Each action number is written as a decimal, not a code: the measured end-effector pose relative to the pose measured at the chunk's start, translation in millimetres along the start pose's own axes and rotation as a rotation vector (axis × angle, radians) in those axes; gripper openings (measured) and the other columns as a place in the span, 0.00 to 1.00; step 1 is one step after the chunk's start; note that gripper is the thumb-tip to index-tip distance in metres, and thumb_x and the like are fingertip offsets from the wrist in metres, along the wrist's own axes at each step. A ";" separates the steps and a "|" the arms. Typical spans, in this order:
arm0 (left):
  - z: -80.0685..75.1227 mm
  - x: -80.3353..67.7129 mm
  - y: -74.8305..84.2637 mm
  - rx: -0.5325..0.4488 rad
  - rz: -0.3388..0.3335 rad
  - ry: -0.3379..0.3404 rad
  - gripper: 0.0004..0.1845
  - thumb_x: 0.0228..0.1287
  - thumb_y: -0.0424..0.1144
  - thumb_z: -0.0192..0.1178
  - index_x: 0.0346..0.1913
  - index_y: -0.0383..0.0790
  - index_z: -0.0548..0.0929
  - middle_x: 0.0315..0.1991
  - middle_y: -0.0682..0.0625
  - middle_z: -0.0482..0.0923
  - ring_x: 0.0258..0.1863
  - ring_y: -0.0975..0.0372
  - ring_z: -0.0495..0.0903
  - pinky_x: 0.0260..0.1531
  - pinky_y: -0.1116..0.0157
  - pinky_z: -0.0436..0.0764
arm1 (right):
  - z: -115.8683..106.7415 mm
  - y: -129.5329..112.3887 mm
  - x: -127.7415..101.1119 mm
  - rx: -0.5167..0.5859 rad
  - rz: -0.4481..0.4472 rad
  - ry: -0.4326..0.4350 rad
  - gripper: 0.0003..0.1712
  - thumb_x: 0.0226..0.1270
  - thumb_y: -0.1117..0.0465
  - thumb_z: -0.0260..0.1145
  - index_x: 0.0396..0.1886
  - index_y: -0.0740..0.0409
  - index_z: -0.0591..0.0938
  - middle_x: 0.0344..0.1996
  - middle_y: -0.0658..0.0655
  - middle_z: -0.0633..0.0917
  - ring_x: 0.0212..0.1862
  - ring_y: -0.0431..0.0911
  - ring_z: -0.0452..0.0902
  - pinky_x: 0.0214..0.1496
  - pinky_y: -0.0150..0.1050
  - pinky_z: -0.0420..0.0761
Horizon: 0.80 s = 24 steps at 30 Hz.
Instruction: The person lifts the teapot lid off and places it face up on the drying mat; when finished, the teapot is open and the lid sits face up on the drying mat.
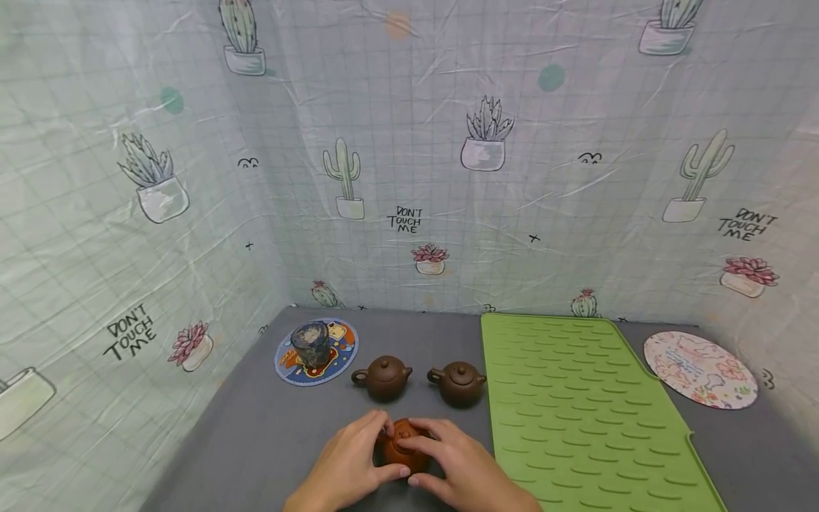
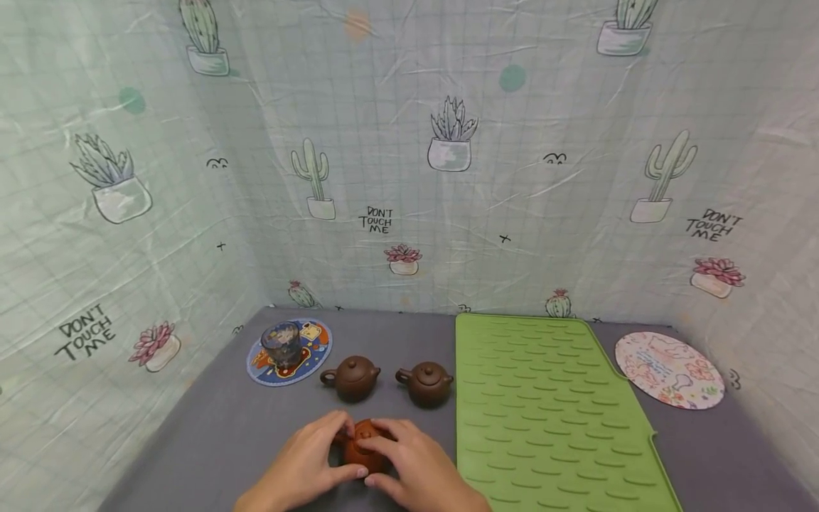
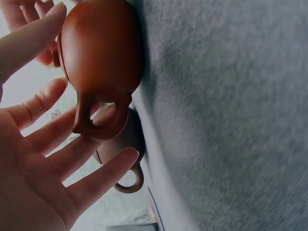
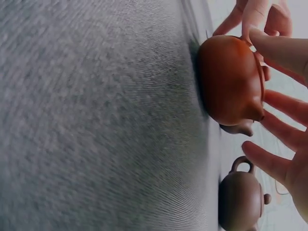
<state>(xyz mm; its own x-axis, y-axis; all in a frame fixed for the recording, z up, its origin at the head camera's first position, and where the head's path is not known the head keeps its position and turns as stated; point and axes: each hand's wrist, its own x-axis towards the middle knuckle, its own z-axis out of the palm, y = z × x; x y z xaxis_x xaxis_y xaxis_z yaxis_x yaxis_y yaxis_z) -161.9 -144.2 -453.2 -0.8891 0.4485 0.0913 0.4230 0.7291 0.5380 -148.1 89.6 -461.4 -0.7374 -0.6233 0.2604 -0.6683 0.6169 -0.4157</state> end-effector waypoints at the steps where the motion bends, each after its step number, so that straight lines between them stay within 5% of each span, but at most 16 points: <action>1: 1.0 0.4 0.2 -0.001 0.006 0.011 0.23 0.53 0.62 0.74 0.43 0.54 0.77 0.38 0.62 0.75 0.32 0.73 0.74 0.30 0.68 0.75 | 1.2 0.4 0.3 -0.004 -0.007 0.012 0.25 0.70 0.42 0.67 0.65 0.37 0.80 0.67 0.50 0.79 0.63 0.47 0.78 0.57 0.45 0.83; 14: 11.6 -0.7 3.5 0.016 -0.030 0.143 0.21 0.51 0.57 0.77 0.37 0.55 0.76 0.33 0.62 0.75 0.28 0.75 0.68 0.28 0.71 0.68 | 11.6 6.1 4.7 -0.067 -0.104 0.182 0.25 0.59 0.56 0.77 0.57 0.40 0.86 0.60 0.47 0.84 0.60 0.44 0.81 0.58 0.40 0.83; 20: 15.4 -4.2 6.0 0.054 -0.065 0.210 0.21 0.48 0.56 0.79 0.38 0.56 0.78 0.33 0.62 0.77 0.31 0.72 0.73 0.30 0.68 0.72 | 8.4 5.3 5.7 -0.072 -0.115 0.179 0.25 0.58 0.57 0.78 0.57 0.41 0.86 0.60 0.48 0.84 0.60 0.44 0.82 0.57 0.40 0.84; 24: 15.4 -6.3 5.9 0.034 -0.083 0.196 0.21 0.48 0.54 0.79 0.38 0.56 0.78 0.33 0.62 0.78 0.33 0.71 0.77 0.31 0.67 0.74 | 7.2 3.7 7.2 -0.076 -0.130 0.179 0.25 0.57 0.57 0.79 0.56 0.40 0.87 0.57 0.47 0.85 0.56 0.42 0.84 0.54 0.37 0.84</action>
<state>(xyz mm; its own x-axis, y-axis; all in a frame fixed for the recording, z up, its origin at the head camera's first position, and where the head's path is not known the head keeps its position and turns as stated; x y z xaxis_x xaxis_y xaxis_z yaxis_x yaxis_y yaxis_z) -151.1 -134.8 -463.5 -0.9366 0.2797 0.2112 0.3500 0.7778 0.5221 -155.2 83.9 -467.3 -0.6460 -0.6084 0.4610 -0.7590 0.5759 -0.3037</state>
